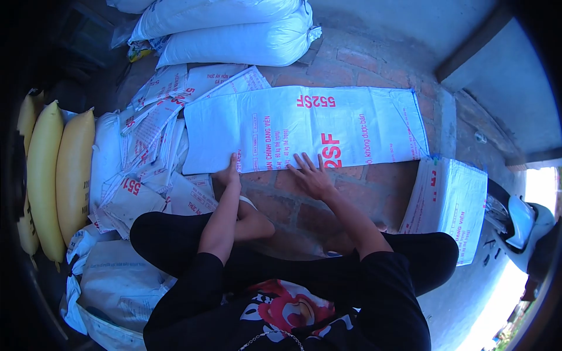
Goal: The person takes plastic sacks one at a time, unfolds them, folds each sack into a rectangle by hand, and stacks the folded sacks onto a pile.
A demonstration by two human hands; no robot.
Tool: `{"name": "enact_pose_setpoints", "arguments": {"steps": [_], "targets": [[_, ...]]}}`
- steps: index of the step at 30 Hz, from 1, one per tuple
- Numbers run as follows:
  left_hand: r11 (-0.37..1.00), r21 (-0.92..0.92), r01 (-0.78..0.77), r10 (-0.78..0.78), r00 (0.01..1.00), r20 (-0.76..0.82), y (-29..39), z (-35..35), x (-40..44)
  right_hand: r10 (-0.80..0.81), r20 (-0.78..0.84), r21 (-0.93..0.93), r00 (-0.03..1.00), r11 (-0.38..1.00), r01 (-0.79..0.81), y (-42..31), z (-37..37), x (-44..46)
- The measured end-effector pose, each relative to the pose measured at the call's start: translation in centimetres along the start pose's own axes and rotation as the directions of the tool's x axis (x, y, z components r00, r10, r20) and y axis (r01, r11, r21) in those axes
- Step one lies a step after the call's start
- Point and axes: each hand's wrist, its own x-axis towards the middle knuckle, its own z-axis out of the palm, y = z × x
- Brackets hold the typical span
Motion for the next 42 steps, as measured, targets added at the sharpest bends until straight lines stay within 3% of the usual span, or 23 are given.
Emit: {"name": "enact_pose_setpoints", "arguments": {"steps": [4,6,9,12,15,18,21,27,30,33,36,39,42], "targets": [[0.998,-0.056,-0.001,0.003,0.999,0.034,1.8,-0.9,-1.0,0.144,0.122,0.020,0.982,0.989,-0.147,-0.5,1.0,0.9],[0.996,-0.077,0.038,-0.034,0.998,0.048,1.7,-1.1,-2.7,0.154,0.102,0.011,0.983,0.988,-0.156,-0.4,1.6,0.9],[0.897,-0.221,0.384,-0.318,0.906,0.281,-0.3,-1.2,-3.4,0.172,0.086,-0.007,0.981,0.985,-0.172,-0.9,1.9,1.2],[0.880,-0.305,0.365,-0.232,0.889,0.396,-2.6,-0.6,-1.7,0.168,0.092,-0.017,0.981,0.986,-0.167,-0.5,1.7,1.1],[0.895,-0.315,0.315,-0.210,0.922,0.326,-1.4,-1.0,-1.1,0.135,0.047,0.001,0.990,0.991,-0.135,0.8,2.6,0.4],[0.772,-0.475,0.422,-0.278,0.897,0.344,-1.6,-1.4,-0.5,0.112,0.017,0.000,0.994,0.994,-0.112,2.0,3.2,-1.1],[0.736,-0.518,0.437,-0.307,0.896,0.319,-2.0,-1.8,0.4,0.110,0.004,0.009,0.994,0.994,-0.110,2.2,3.5,-1.9],[0.806,-0.482,0.344,-0.245,0.935,0.258,-0.3,-1.7,2.5,0.149,0.039,0.025,0.988,0.988,-0.150,1.9,3.6,-1.8],[0.971,-0.236,0.024,0.033,0.972,0.231,3.0,-1.9,-0.1,0.175,0.063,0.043,0.983,0.983,-0.178,1.7,3.5,-1.6],[0.918,-0.325,-0.228,0.342,0.871,0.354,2.6,-1.4,-1.3,0.188,0.070,0.048,0.980,0.980,-0.191,1.5,3.5,-1.4],[0.859,-0.420,-0.294,0.450,0.824,0.344,1.2,-1.2,-2.0,0.173,0.037,0.059,0.984,0.983,-0.175,1.6,3.8,-1.5],[0.933,0.065,-0.355,0.293,0.850,0.438,0.3,-2.6,-1.5,0.160,0.026,0.068,0.987,0.985,-0.161,2.0,3.9,-1.4],[0.688,0.194,-0.699,0.556,0.680,0.478,-3.2,-2.4,0.1,0.169,0.033,0.113,0.985,0.979,-0.171,2.0,3.9,-1.6]]}}
